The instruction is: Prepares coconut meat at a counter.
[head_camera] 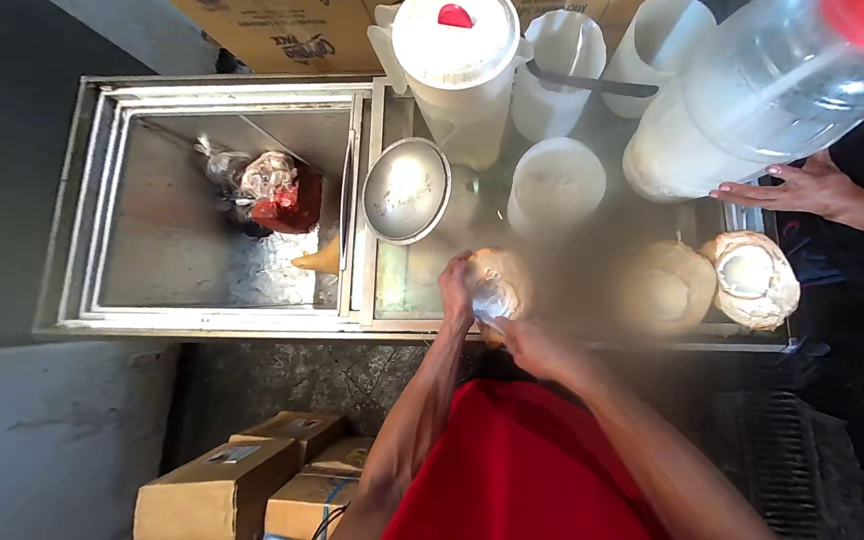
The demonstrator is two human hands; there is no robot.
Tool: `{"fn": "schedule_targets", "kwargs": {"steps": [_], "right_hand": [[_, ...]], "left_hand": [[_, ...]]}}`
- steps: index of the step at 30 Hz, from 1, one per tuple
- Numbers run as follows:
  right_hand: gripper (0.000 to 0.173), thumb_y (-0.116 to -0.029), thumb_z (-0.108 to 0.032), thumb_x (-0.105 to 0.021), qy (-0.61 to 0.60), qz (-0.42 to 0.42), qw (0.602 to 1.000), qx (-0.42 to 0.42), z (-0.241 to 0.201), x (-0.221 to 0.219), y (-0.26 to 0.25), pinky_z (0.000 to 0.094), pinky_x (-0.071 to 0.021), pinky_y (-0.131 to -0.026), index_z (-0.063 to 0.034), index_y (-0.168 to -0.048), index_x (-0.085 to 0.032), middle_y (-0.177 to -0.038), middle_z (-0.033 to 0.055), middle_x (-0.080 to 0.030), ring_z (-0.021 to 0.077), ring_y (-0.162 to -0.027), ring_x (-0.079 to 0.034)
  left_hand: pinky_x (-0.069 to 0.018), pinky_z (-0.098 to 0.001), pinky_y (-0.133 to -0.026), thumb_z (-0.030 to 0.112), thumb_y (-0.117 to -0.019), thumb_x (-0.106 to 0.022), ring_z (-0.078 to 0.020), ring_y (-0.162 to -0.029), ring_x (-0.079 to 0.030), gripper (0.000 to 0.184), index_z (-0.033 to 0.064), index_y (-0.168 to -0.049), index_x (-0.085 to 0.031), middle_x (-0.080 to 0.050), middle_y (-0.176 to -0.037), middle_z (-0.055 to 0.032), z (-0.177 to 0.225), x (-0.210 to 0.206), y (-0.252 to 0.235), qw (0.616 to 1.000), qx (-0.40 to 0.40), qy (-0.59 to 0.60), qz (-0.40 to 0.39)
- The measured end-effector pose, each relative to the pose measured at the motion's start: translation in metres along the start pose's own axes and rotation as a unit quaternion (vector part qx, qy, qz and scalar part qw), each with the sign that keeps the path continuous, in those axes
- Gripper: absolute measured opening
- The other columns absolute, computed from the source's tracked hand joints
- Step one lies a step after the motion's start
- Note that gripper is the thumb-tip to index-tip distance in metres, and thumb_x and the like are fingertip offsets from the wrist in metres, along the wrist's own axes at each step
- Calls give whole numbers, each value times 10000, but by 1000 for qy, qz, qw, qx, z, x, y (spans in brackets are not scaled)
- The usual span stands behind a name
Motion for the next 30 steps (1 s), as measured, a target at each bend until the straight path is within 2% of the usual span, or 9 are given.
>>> {"fn": "schedule_targets", "kwargs": {"steps": [5, 9, 11, 13, 17, 20, 22, 27, 30], "right_hand": [[433, -1084, -206, -410, -45, 32, 998, -8, -1, -3, -8, 582, -523, -957, -84, -1491, -496, -1182, 222, -676, 382, -1101, -667], [426, -1083, -227, -426, 4, -4, 1000, -22, 13, 10, 7, 584, -506, -1000, -134, -1488, -524, -1260, 185, -672, 365, -1176, -649], [430, -1083, -227, -432, -31, 28, 998, -45, 30, 23, 3, 567, -506, -1008, -122, -1491, -519, -1283, 187, -665, 347, -1172, -655], [459, -1092, -241, -418, -83, 62, 993, -50, 45, 29, -2, 497, -555, -870, -142, -1537, -472, -1208, 173, -676, 296, -978, -688], [492, -1113, -304, -383, -173, 70, 981, -48, 59, 13, -4, 396, -541, -604, -210, -1596, -380, -941, 117, -651, 210, -639, -602], [504, -1113, -302, -382, -221, 64, 971, -60, 57, 1, -3, 365, -523, -532, -202, -1607, -352, -867, 97, -627, 191, -564, -569], [504, -1115, -303, -379, -223, 65, 970, -66, 54, 0, -4, 357, -524, -534, -200, -1608, -350, -866, 98, -629, 190, -561, -573], [502, -1118, -317, -373, -219, 42, 972, -72, 51, -2, -3, 356, -515, -520, -210, -1608, -350, -852, 102, -629, 191, -545, -567], [514, -1119, -315, -370, -234, 53, 969, -63, 48, 5, -5, 341, -505, -506, -211, -1620, -324, -847, 94, -625, 181, -536, -558]], "left_hand": [[-526, -453, -925, 233, -1061, -421, -216, -1072, -648, 368, 58, -1261, -675, -690, -1189, -130, 0, -10, -4, 999, -3, -32, -33], [-526, -447, -909, 296, -1073, -418, -212, -1064, -639, 432, 107, -1439, -549, -662, -1254, -135, -3, -18, -18, 990, -23, -80, -110], [-527, -384, -830, 289, -1076, -383, -173, -1020, -653, 461, 98, -1483, -485, -685, -1261, -114, 3, -16, -23, 985, -63, -90, -131], [-509, -445, -977, 285, -1050, -385, -222, -1192, -627, 532, 74, -1538, -398, -633, -1367, -129, 15, -2, -18, 978, -100, -113, -142], [-489, -495, -1056, 449, -882, -703, -291, -1337, -536, 885, 55, -1577, -322, -493, -1517, -164, 9, 29, 25, 936, -80, -298, -167], [-445, -461, -1128, 602, -712, -834, -321, -1361, -506, 1167, -18, -1555, -317, -473, -1501, -219, 1, 15, 54, 883, -124, -423, -163], [-486, -480, -1075, 652, -669, -850, -372, -1309, -544, 1201, -41, -1520, -363, -491, -1466, -250, 6, 3, 58, 853, -143, -486, -123], [-519, -471, -1027, 510, -703, -880, -371, -1259, -577, 1051, -7, -1500, -429, -501, -1451, -243, 17, 5, 54, 838, -168, -504, -124], [-504, -519, -1015, 675, -662, -824, -435, -1273, -535, 1215, 7, -1559, -349, -429, -1513, -270, 17, 1, 48, 815, -190, -537, -109]]}}
Point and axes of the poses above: each hand's wrist, its own y-axis away from the middle knuckle, its own x-axis out of the back of the hand, z = x × y, the point moved 7 cm from there along -y, towards the middle knuckle
